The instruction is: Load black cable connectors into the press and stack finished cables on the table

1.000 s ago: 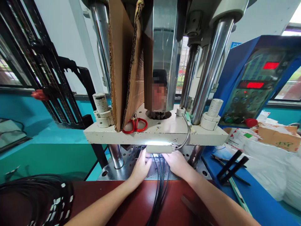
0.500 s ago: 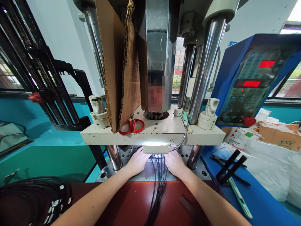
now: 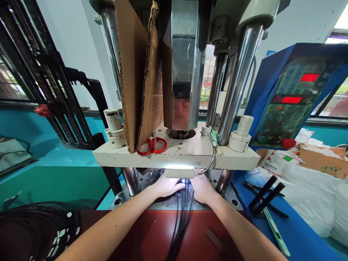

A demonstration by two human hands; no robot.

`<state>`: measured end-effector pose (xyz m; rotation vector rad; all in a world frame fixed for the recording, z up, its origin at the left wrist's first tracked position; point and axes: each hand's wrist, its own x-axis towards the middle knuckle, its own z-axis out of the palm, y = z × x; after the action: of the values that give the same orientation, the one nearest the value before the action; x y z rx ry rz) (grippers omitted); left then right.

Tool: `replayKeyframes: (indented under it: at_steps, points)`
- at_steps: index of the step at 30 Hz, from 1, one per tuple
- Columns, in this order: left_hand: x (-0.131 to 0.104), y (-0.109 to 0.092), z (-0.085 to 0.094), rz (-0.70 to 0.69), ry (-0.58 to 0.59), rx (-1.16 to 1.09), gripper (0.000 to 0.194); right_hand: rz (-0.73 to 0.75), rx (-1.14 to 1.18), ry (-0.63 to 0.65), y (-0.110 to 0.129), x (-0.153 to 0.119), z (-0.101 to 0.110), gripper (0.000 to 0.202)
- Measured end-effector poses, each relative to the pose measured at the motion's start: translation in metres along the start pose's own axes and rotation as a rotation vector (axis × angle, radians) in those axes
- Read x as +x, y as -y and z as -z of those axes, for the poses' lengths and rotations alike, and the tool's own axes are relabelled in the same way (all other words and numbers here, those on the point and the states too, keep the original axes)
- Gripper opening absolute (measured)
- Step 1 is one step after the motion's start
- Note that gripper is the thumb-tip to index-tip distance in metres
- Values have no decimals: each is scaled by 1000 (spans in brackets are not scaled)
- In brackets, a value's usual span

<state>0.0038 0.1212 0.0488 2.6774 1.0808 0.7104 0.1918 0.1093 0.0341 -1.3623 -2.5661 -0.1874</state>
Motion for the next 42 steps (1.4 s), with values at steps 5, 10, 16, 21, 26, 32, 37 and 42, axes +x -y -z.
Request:
replayKeyframes:
  at_steps: [5, 10, 16, 21, 26, 32, 37, 42]
  points:
    - [4, 13, -5, -19, 25, 22, 47, 50, -68, 40, 5, 9, 9, 47]
    - [9, 15, -7, -7, 42, 9, 46, 96, -99, 73, 0, 13, 14, 33]
    - [6, 15, -15, 1, -12, 47, 44, 102, -105, 55, -3, 11, 10, 38]
    - [8, 17, -18, 70, 2, 19, 39, 76, -115, 82, -4, 11, 6, 35]
    - [13, 18, -21, 104, 25, 24, 43, 66, -114, 128, -3, 14, 9, 31]
    - [16, 20, -23, 71, 50, 44, 49, 61, -98, 187, -1, 18, 15, 34]
    - [21, 20, -19, 51, 98, 34, 49, 28, -42, 205, -3, 20, 14, 44]
    - [21, 11, -12, 83, 82, 43, 52, -51, 69, 222, -14, 21, 9, 49]
